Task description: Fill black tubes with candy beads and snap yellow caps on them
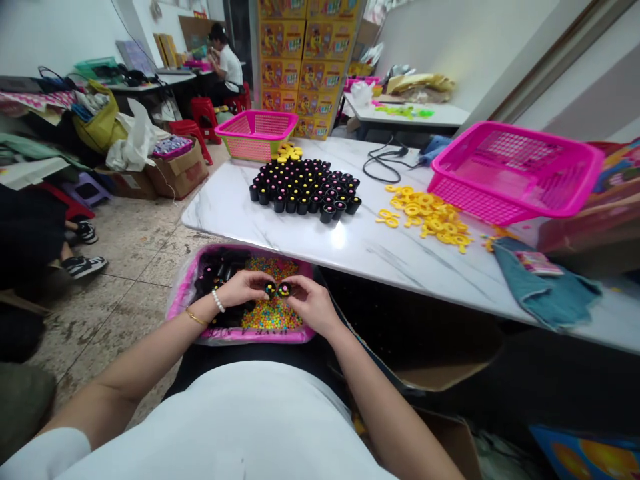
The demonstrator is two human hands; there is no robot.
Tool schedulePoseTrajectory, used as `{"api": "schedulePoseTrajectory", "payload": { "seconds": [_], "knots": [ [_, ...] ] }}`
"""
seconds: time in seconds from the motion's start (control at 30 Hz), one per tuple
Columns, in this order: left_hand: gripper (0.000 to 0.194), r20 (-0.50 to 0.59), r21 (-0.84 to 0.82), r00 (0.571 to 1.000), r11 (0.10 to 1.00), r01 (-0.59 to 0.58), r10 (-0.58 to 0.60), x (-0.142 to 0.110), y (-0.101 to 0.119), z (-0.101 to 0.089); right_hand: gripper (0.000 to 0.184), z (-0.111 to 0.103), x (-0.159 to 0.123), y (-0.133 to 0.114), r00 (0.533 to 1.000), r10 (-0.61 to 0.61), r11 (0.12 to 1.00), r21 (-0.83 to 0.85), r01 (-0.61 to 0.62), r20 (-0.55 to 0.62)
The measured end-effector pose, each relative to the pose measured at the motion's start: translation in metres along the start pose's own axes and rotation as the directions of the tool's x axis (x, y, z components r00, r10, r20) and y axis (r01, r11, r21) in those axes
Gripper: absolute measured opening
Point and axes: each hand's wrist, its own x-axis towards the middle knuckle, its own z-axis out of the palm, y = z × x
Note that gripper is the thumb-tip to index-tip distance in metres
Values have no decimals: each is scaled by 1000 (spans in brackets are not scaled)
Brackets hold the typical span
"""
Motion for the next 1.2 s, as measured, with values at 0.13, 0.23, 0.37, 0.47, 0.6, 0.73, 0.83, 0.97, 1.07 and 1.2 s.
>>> {"api": "schedulePoseTrajectory", "payload": {
  "seconds": [0.13,0.23,0.37,0.47,0.6,0.73,0.83,0.97,1.07,1.2],
  "knots": [
    [33,-121,52,993,999,9,-3,-2,8,4,25,1,1,-11,1000,-13,996,-93,15,16],
    [30,-293,145,954,989,-22,64,-8,29,2,23,-8,3,-28,997,-72,984,-165,71,0],
    [29,-504,267,844,962,-50,184,-10,62,-13,24,-31,23,-49,974,-135,958,-276,81,-184],
    [26,-615,330,756,944,-13,225,7,76,-35,22,-48,55,-53,934,-120,911,-411,-32,-338],
    [23,-691,362,692,929,84,207,52,78,-66,16,-55,101,-44,883,-69,864,-470,-179,-464],
    [20,-719,330,682,930,162,137,95,71,-83,25,-49,121,-35,833,-110,862,-469,-192,-543],
    [25,-733,304,672,934,188,103,113,67,-84,25,-42,118,-31,810,-146,858,-480,-182,-568],
    [22,-756,277,650,936,217,73,122,67,-82,5,-40,116,-31,848,-190,835,-536,-125,-494],
    [15,-727,290,681,938,190,86,117,72,-82,12,-44,124,-33,876,-196,821,-562,-100,-441],
    [13,-646,318,756,939,134,111,81,73,-80,19,-45,123,-40,907,-181,823,-564,-72,-381]
  ]
}}
